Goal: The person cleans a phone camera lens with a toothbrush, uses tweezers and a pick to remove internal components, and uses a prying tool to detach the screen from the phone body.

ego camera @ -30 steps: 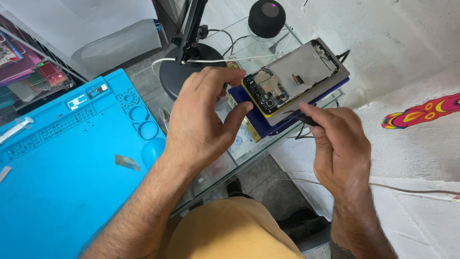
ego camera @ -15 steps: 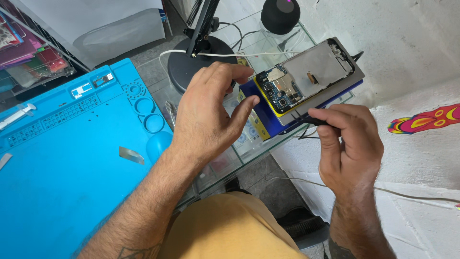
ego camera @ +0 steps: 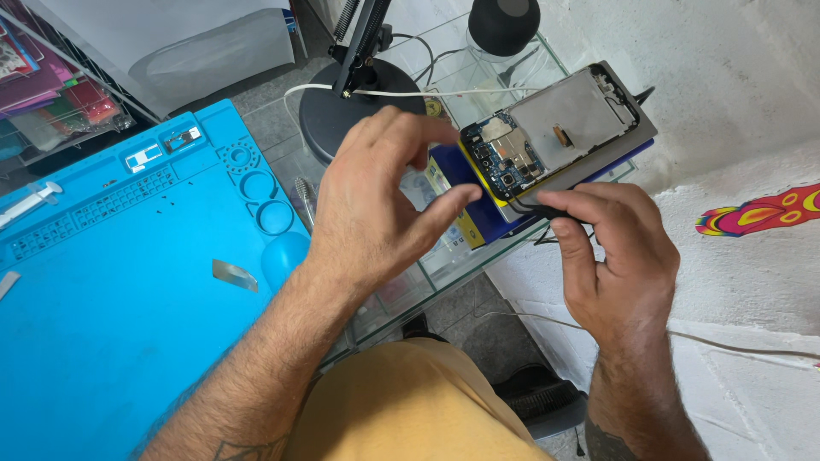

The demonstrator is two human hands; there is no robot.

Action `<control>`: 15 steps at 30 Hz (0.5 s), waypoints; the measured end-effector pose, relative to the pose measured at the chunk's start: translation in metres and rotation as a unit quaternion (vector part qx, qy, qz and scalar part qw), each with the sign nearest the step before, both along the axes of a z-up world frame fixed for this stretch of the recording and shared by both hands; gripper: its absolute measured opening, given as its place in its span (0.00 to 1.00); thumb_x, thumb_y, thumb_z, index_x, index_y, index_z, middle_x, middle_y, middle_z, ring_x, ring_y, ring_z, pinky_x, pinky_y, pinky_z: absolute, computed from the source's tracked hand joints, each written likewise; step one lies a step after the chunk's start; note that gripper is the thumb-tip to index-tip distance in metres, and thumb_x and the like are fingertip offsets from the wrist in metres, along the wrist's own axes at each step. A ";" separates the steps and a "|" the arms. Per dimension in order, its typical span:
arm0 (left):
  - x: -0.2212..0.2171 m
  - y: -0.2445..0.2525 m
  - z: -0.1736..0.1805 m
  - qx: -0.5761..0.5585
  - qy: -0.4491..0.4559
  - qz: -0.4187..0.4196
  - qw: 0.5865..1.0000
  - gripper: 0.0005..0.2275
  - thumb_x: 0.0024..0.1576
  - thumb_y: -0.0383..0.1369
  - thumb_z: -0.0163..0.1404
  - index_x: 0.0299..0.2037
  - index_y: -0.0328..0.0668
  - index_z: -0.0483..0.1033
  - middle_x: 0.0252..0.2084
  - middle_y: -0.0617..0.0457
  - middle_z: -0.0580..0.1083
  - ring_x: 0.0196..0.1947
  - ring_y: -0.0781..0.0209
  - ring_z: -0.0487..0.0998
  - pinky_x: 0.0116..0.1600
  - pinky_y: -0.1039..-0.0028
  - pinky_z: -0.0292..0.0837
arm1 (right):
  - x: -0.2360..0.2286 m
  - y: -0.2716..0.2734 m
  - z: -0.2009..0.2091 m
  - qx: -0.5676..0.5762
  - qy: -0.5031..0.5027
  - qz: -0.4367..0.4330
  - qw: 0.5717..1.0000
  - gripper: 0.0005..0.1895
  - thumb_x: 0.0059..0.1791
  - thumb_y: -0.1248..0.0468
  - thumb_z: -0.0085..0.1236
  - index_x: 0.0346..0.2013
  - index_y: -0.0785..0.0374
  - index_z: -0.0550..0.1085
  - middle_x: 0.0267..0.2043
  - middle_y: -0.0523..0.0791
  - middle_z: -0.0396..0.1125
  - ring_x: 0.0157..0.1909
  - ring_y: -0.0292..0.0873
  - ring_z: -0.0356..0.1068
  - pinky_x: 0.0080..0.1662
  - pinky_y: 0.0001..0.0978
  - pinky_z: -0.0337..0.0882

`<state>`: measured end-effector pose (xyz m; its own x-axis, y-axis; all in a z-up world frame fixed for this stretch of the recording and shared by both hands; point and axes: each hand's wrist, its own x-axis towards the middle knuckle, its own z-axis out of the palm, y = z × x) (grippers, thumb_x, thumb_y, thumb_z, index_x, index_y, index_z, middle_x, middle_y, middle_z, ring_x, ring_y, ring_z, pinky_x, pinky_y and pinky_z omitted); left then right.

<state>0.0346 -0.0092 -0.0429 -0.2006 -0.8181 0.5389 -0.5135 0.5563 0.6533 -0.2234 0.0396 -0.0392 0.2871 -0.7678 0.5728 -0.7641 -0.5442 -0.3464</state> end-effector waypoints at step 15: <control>-0.005 0.005 0.021 -0.063 -0.024 -0.059 0.996 0.17 0.66 0.36 0.63 0.59 0.39 0.74 0.55 0.46 0.79 0.46 0.45 0.76 0.50 0.56 0.72 | 0.000 -0.001 -0.015 0.001 -0.038 -0.035 0.999 0.08 0.65 0.66 0.60 0.54 0.66 0.83 0.53 0.52 0.77 0.57 0.51 0.76 0.48 0.39 0.73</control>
<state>0.0292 -0.0044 -0.0215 -0.3204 -0.7134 0.6233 -0.4688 0.6911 0.5501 -0.2233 0.0391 -0.0538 0.1876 -0.7855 0.5897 -0.7719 -0.4892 -0.4061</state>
